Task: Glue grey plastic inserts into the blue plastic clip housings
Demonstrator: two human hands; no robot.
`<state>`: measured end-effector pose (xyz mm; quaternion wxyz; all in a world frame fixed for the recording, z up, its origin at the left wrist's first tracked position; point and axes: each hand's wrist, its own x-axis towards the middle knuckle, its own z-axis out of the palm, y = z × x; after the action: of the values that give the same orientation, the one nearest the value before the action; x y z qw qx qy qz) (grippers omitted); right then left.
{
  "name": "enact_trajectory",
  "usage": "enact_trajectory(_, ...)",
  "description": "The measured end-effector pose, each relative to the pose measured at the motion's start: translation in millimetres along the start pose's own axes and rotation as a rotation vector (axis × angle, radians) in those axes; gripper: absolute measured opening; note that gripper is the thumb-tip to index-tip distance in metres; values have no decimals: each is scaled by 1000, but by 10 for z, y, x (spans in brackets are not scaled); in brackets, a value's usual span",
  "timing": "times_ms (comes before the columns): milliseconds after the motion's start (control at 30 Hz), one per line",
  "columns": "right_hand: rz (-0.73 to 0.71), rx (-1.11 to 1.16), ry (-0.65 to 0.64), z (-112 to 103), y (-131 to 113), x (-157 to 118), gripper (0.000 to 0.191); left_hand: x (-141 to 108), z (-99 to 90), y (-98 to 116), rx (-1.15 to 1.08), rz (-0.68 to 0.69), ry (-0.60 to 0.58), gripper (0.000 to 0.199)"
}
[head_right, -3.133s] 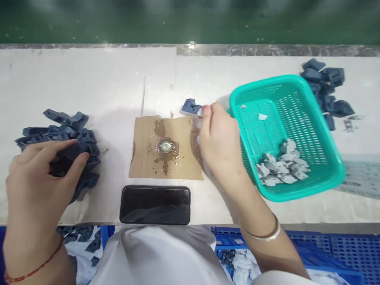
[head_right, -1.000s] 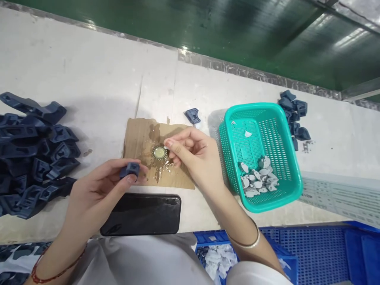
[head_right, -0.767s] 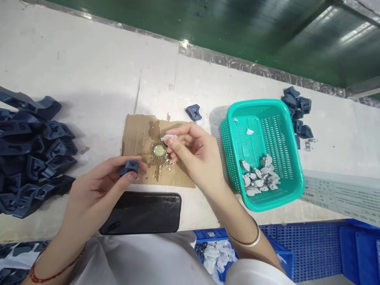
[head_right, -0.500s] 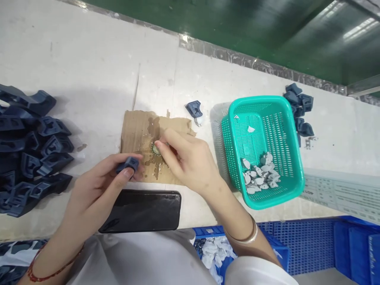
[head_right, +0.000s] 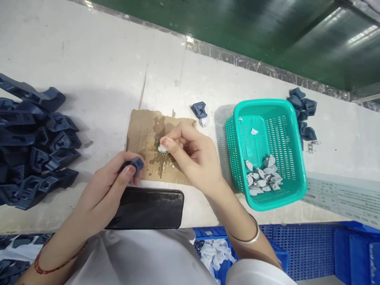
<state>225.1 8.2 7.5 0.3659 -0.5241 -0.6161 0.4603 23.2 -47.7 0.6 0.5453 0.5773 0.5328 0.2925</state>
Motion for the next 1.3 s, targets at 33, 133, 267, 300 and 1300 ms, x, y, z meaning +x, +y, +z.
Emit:
enact_trajectory(33,24,50,2,23,-15,-10,25,2,-4,6,4,8,-5,25)
enact_trajectory(133,74,167,-51,100,-52,-39,26,9,-12,18,9,25,-14,26)
enact_trajectory(267,38,208,-112,161,-68,-61,26,5,-17,13,0,21,-24,26)
enact_trajectory(300,27,212,-120,167,-69,-64,25,2,-18,10,0,18,-26,26)
enact_trajectory(1300,-81,117,-166,332,-40,-142,16,13,-50,106,-5,-28,-21,32)
